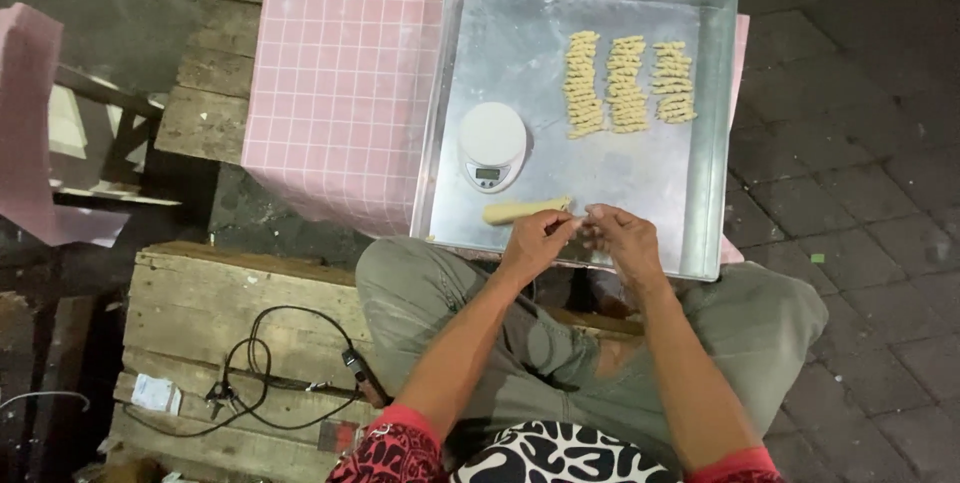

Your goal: Shaping small pieces of dough by hand and arranging them in rows on a metal baking tray.

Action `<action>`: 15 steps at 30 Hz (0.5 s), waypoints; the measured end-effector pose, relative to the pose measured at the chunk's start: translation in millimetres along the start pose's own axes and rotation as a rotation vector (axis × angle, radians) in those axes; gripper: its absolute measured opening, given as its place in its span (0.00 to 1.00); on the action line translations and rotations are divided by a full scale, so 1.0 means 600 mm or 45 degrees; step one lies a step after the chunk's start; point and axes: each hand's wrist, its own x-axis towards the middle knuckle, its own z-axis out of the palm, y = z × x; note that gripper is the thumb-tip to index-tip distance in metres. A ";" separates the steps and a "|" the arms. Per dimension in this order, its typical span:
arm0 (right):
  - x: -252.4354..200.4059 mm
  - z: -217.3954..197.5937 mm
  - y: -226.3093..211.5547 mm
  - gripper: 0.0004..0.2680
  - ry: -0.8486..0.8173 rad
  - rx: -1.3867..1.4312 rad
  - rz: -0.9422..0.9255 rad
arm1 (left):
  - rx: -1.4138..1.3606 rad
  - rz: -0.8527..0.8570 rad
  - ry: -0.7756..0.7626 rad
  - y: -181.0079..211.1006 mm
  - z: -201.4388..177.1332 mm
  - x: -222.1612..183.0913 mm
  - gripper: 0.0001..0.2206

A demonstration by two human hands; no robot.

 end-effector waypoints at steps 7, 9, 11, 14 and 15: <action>-0.011 0.004 -0.008 0.10 -0.012 -0.009 -0.064 | 0.046 -0.052 0.025 0.002 0.004 -0.004 0.10; -0.007 -0.001 -0.001 0.09 -0.023 0.015 -0.063 | 0.055 -0.039 0.024 -0.017 0.007 0.000 0.09; -0.007 0.001 -0.001 0.09 0.015 0.068 -0.063 | 0.060 0.018 0.035 -0.051 0.012 0.008 0.10; -0.055 0.028 -0.028 0.14 -0.140 -0.379 -0.479 | -0.457 -0.259 0.085 0.021 0.036 -0.008 0.29; -0.079 0.056 -0.047 0.14 -0.146 -0.379 -0.481 | -0.456 -0.257 0.090 0.028 0.041 -0.003 0.29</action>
